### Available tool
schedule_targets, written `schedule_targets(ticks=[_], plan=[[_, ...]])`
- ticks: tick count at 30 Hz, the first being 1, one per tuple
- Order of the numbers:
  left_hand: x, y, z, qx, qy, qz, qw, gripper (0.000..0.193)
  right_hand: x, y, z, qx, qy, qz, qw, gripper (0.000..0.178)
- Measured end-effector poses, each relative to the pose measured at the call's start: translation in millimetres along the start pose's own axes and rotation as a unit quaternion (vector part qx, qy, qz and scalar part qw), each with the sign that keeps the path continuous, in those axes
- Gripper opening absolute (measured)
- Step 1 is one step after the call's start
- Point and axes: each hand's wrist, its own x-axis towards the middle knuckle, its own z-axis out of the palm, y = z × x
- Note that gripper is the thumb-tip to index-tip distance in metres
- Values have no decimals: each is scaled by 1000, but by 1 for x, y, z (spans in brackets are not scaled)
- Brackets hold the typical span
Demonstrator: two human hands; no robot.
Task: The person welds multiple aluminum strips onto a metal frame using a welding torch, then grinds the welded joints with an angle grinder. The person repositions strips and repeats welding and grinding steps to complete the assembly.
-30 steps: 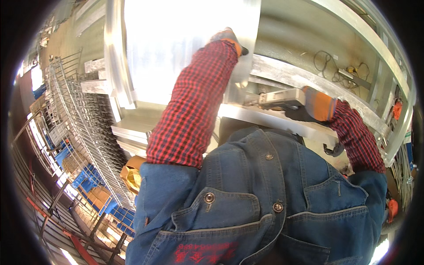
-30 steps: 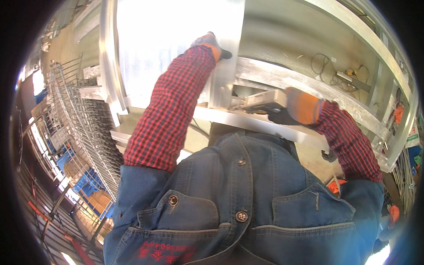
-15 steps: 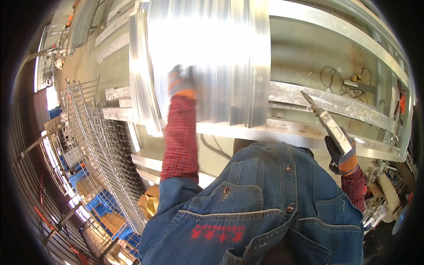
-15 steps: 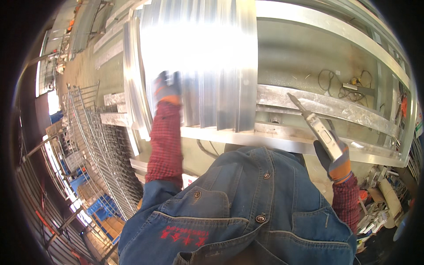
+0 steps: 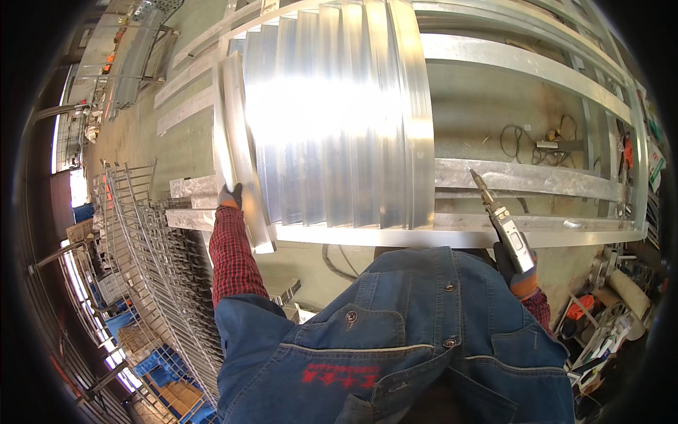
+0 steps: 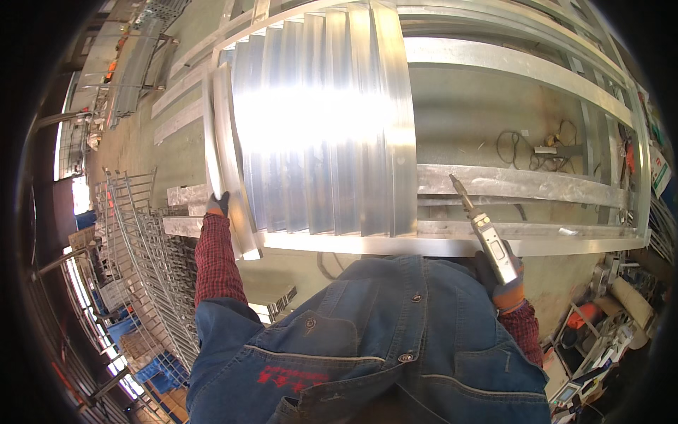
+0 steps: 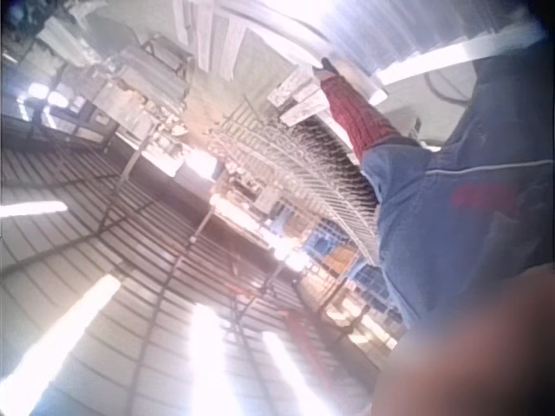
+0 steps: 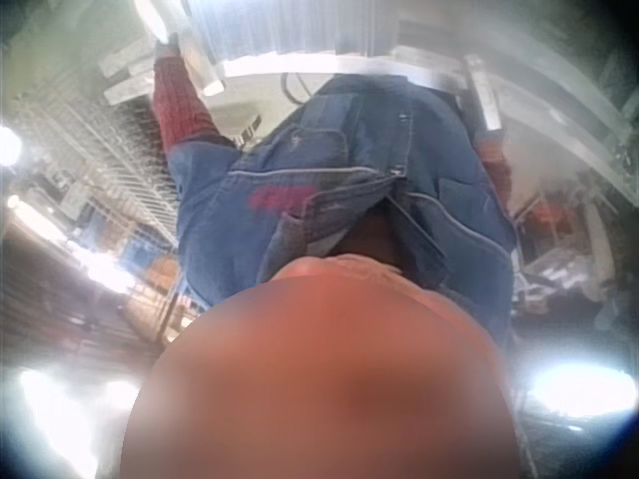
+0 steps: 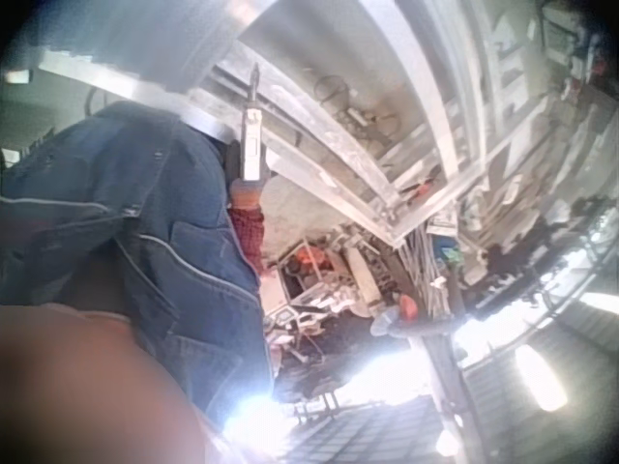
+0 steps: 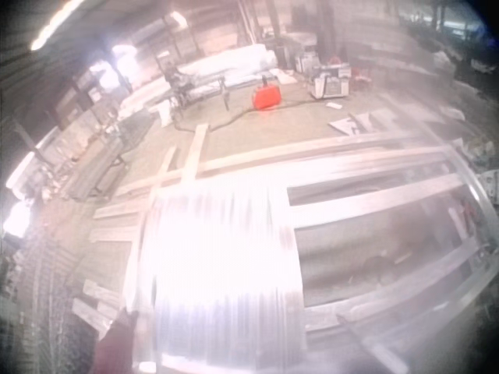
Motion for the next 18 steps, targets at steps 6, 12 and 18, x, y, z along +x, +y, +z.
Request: schedule_targets(ticks=[6, 12, 18], plan=[[-64, 89, -30, -163, 98, -65, 980, 47, 8, 6, 3, -16, -16, -34, 999, 28], [-152, 217, 19, -199, 121, 92, 968, 53, 17, 20, -12, -26, -25, -78, 996, 32], [-249, 356, 141, -269, 12, 109, 957, 44, 22, 41, -39, -15, -19, -80, 996, 30]])
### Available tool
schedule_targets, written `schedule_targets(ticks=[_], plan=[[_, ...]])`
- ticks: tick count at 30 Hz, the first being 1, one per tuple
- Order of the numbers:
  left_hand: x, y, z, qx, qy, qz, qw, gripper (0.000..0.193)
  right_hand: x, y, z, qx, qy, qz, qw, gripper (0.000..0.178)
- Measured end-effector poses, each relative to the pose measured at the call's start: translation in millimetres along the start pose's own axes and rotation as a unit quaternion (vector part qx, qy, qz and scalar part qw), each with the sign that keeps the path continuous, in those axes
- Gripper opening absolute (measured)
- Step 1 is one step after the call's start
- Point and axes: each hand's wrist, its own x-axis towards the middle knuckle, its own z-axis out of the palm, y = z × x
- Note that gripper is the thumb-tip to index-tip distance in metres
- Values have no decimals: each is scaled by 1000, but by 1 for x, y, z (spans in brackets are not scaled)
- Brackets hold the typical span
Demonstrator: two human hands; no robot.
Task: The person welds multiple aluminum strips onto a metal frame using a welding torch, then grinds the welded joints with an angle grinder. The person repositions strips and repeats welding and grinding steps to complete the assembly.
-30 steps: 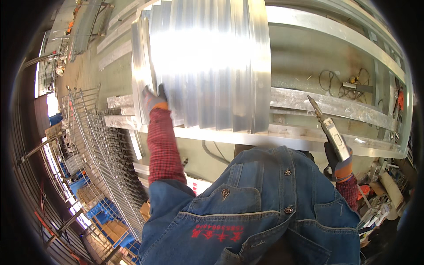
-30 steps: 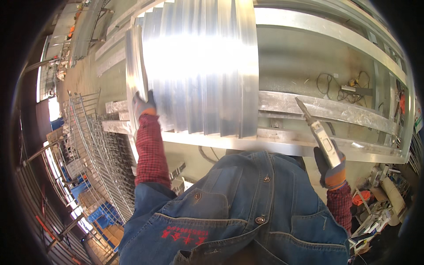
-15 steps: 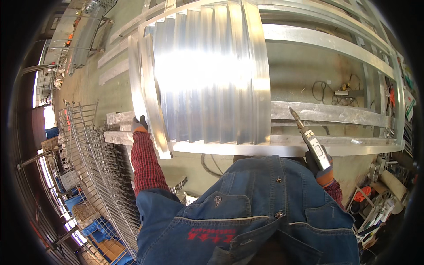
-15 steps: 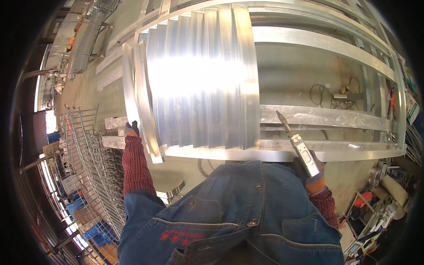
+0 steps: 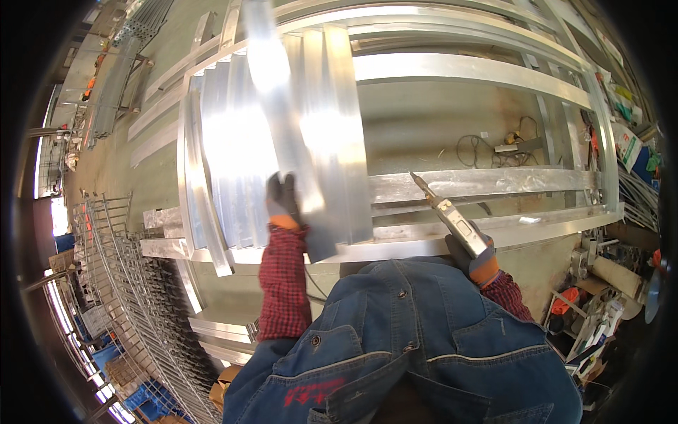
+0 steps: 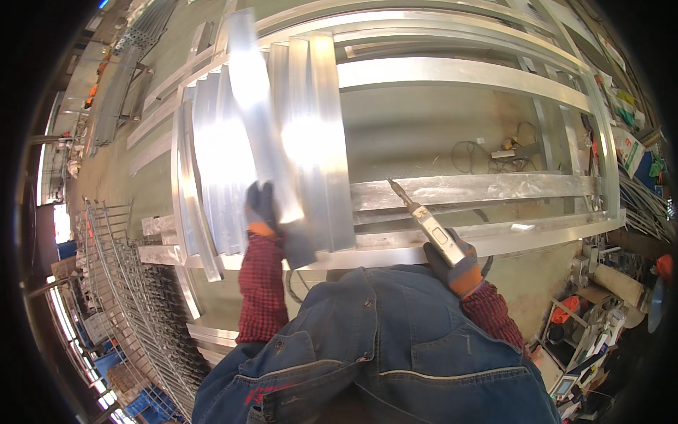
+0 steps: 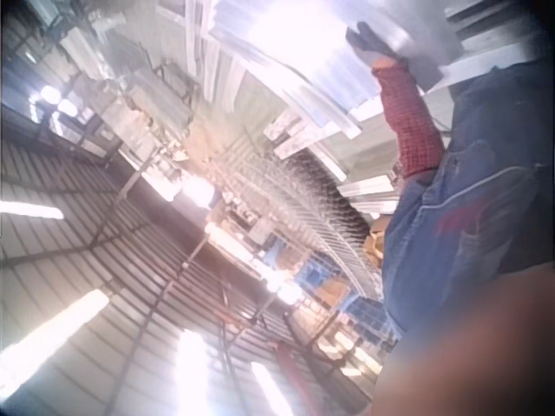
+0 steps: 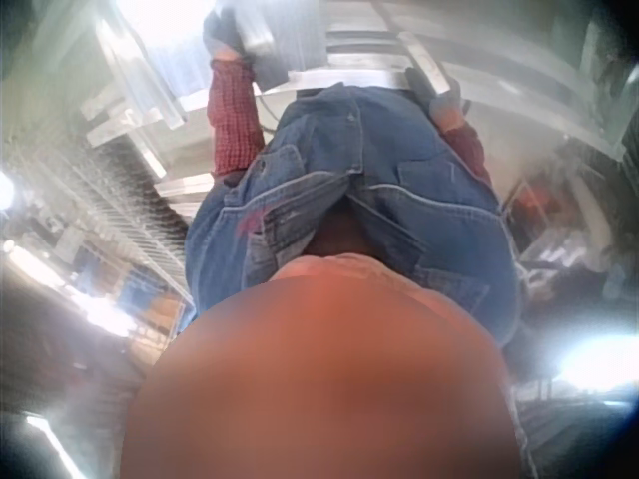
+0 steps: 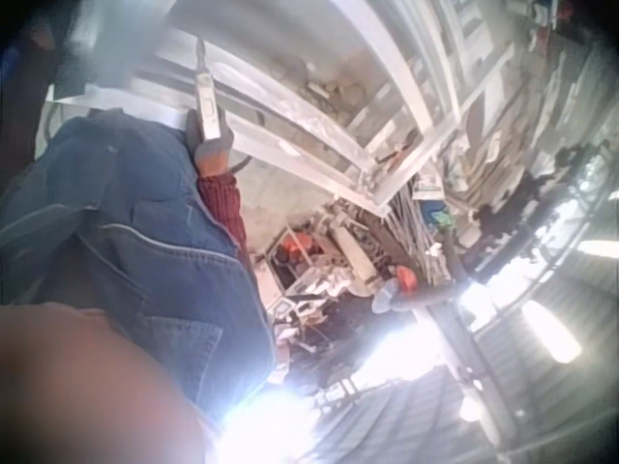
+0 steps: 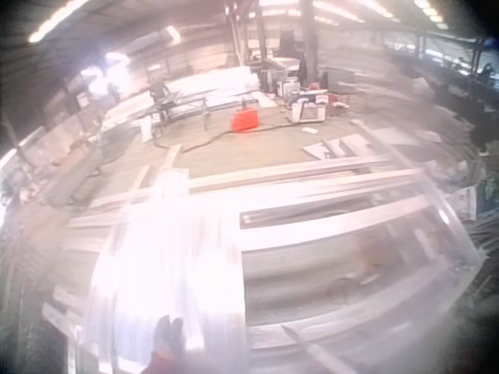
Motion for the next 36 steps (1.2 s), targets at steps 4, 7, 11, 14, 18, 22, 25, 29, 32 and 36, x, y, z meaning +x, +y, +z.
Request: schedule_targets(ticks=[4, 7, 11, 14, 18, 22, 25, 29, 32, 36], plan=[[-42, 27, 93, -159, -112, -85, 977, 44, -2, 15, -12, 41, 16, 40, 998, 28], [-53, 35, 140, -43, -142, -91, 985, 52, -6, 25, -18, 78, 23, 100, 992, 28], [-55, 34, 175, 50, -152, -64, 985, 61, -8, 40, -27, 105, 18, 123, 987, 28], [-53, 27, 190, 59, -141, -72, 986, 62, -9, 49, -30, 65, 16, 101, 993, 28], [-51, 15, 194, 71, -141, -53, 986, 60, -10, 52, -32, 75, 24, 111, 991, 27], [-47, 5, 196, 68, -137, -42, 987, 60, -8, 51, -33, 62, 14, 111, 992, 28], [-46, 2, 198, 81, -123, -36, 988, 60, -7, 52, -33, 67, 9, 123, 990, 28], [-46, 3, 200, 86, -99, -22, 991, 61, -8, 55, -31, 66, -1, 138, 988, 28], [-46, 3, 201, 97, -94, -19, 991, 61, -8, 57, -30, 95, 2, 153, 984, 29], [-41, -1, 206, 78, -101, -58, 990, 61, -7, 57, -30, 77, -3, 159, 984, 30]])
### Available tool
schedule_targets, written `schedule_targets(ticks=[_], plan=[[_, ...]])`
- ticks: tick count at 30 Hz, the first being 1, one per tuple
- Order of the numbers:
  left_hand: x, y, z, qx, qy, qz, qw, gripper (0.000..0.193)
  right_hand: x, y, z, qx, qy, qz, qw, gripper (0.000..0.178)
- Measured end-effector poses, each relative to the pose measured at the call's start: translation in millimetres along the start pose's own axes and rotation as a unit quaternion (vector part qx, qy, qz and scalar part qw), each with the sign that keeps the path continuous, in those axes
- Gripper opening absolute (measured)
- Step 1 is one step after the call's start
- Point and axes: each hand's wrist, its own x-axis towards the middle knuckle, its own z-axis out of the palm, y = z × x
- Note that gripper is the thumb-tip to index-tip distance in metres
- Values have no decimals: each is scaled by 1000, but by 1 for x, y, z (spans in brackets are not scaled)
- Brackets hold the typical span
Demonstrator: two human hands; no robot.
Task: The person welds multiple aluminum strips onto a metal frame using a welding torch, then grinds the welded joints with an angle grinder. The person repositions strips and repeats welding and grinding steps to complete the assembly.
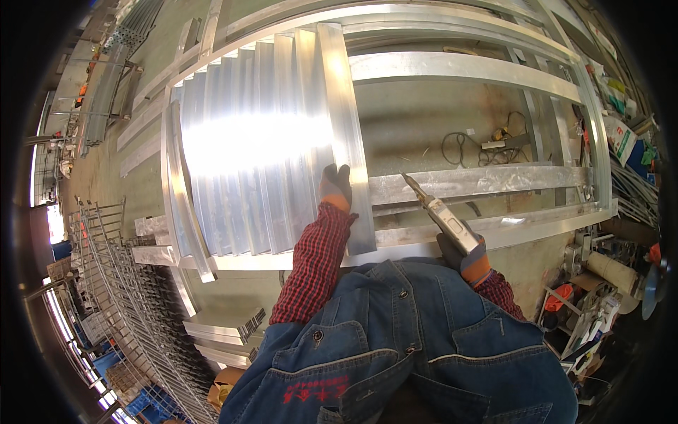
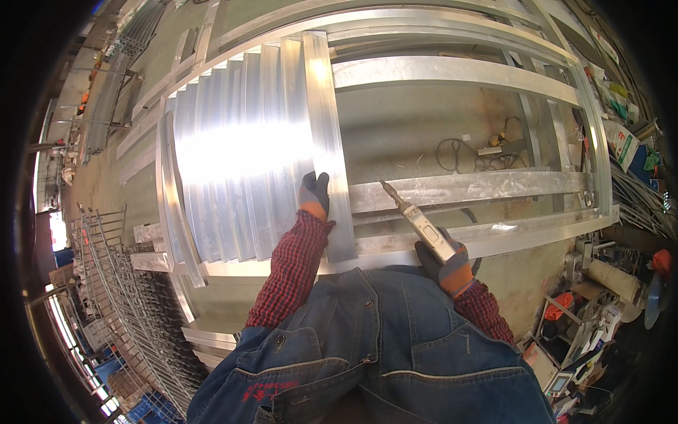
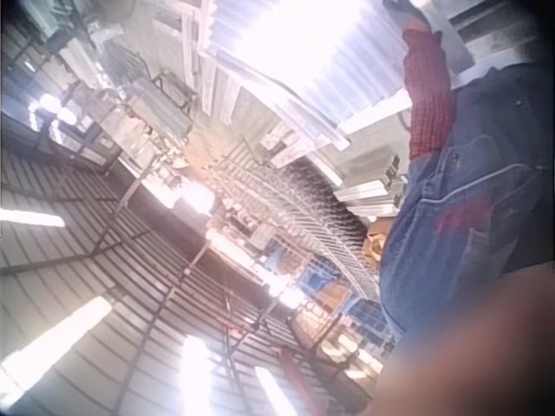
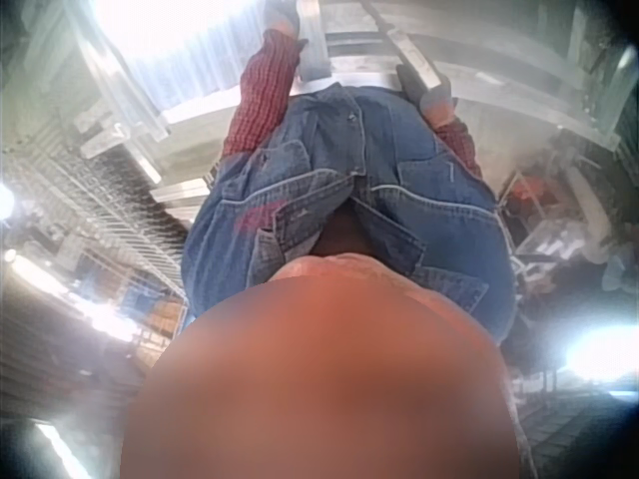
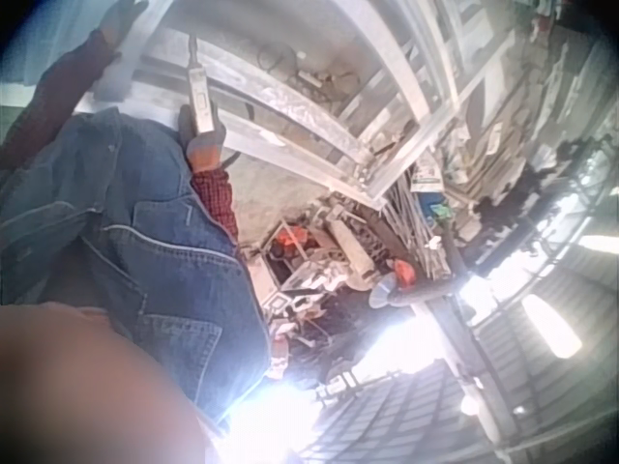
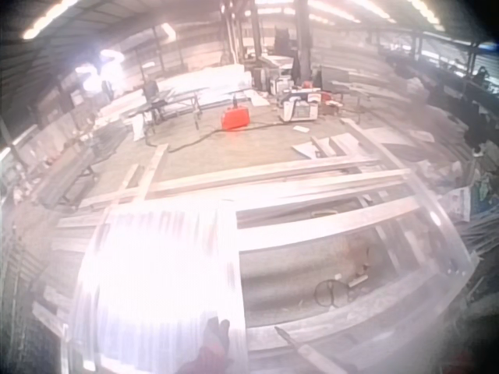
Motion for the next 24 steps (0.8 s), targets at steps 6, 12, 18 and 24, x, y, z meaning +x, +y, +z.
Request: schedule_targets(ticks=[6, 12, 18, 24], plan=[[6, -10, 6, -25, -7, 17, 999, 61, 1, -6, -1, -55, 6, -36, 998, 30], [-1, 3, 0, 23, 3, 22, 999, 60, 2, -4, 1, -24, -2, -28, 999, 29], [-9, 24, -10, -3, -23, -12, 1000, 59, 2, -3, 1, -42, 6, -25, 999, 29], [-4, 16, -4, -12, -18, -14, 1000, 58, 4, -4, 2, -35, 0, -26, 999, 32]])
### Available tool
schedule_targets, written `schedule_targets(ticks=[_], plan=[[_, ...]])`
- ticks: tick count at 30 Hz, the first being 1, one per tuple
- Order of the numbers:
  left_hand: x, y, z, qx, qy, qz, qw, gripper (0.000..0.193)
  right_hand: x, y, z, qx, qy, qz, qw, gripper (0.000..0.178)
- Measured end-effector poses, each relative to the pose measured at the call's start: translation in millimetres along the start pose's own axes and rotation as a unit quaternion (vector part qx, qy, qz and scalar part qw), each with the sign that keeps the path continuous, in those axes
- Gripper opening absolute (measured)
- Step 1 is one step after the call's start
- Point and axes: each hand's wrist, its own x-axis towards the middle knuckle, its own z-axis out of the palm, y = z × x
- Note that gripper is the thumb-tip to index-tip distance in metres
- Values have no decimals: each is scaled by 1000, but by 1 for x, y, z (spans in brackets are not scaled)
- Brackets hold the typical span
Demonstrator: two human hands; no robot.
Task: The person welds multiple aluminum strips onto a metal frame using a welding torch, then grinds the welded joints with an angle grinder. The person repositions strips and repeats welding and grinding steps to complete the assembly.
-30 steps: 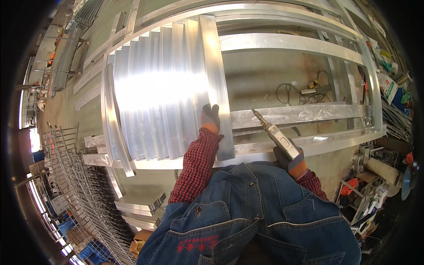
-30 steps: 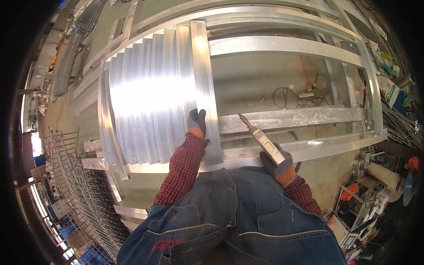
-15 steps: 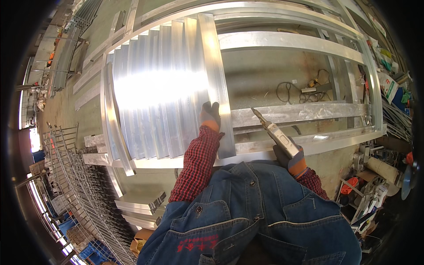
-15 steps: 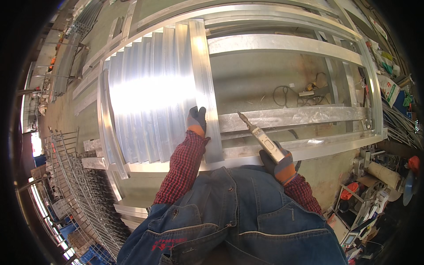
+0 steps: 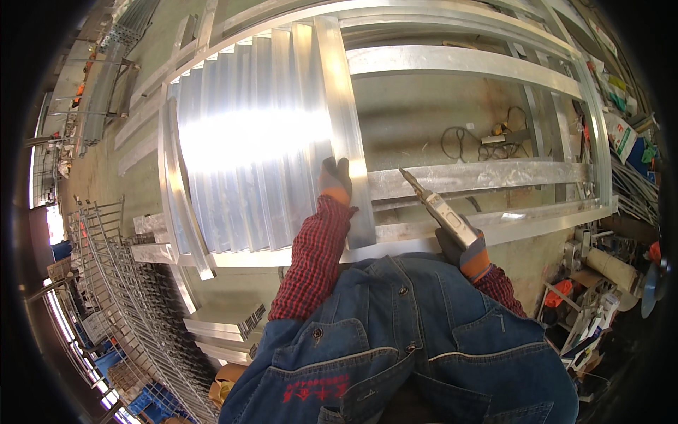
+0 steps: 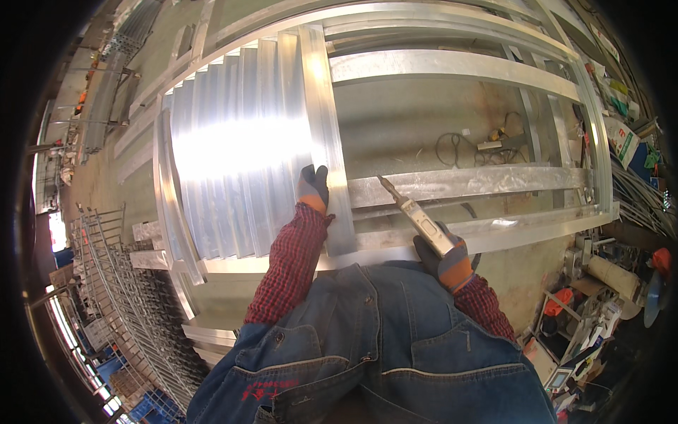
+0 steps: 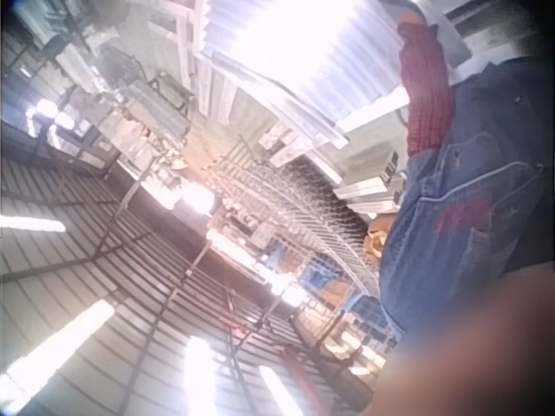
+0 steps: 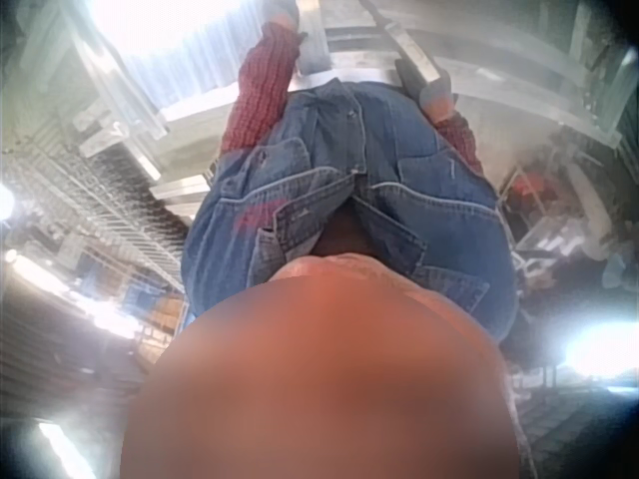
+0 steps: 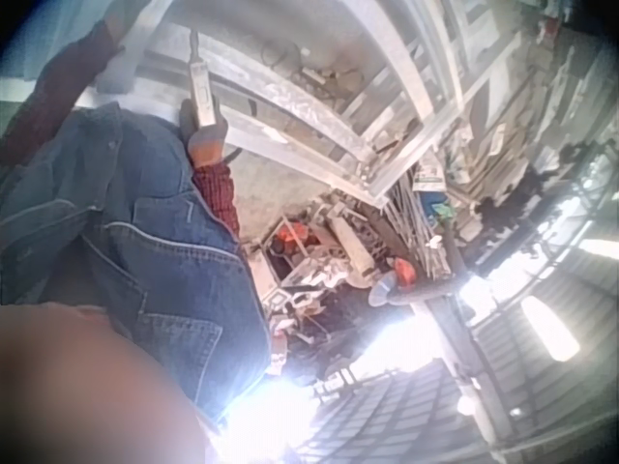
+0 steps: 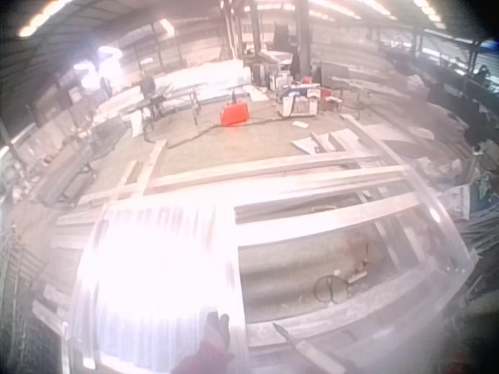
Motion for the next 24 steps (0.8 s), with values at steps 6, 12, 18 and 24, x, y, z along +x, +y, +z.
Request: schedule_targets(ticks=[6, 12, 18, 24], plan=[[33, -21, -10, 59, -82, 64, 993, 65, -1, 6, -1, 156, -11, 39, 987, 32], [71, 19, -42, 192, -267, -100, 939, 64, 5, -2, -4, -31, -13, -33, 999, 34], [66, 37, -52, 200, -265, -102, 938, 57, 14, -32, -15, -29, -83, -61, 994, 36], [60, 42, -52, 177, -250, -133, 943, 56, 50, -69, -60, -146, -209, -225, 940, 38]])
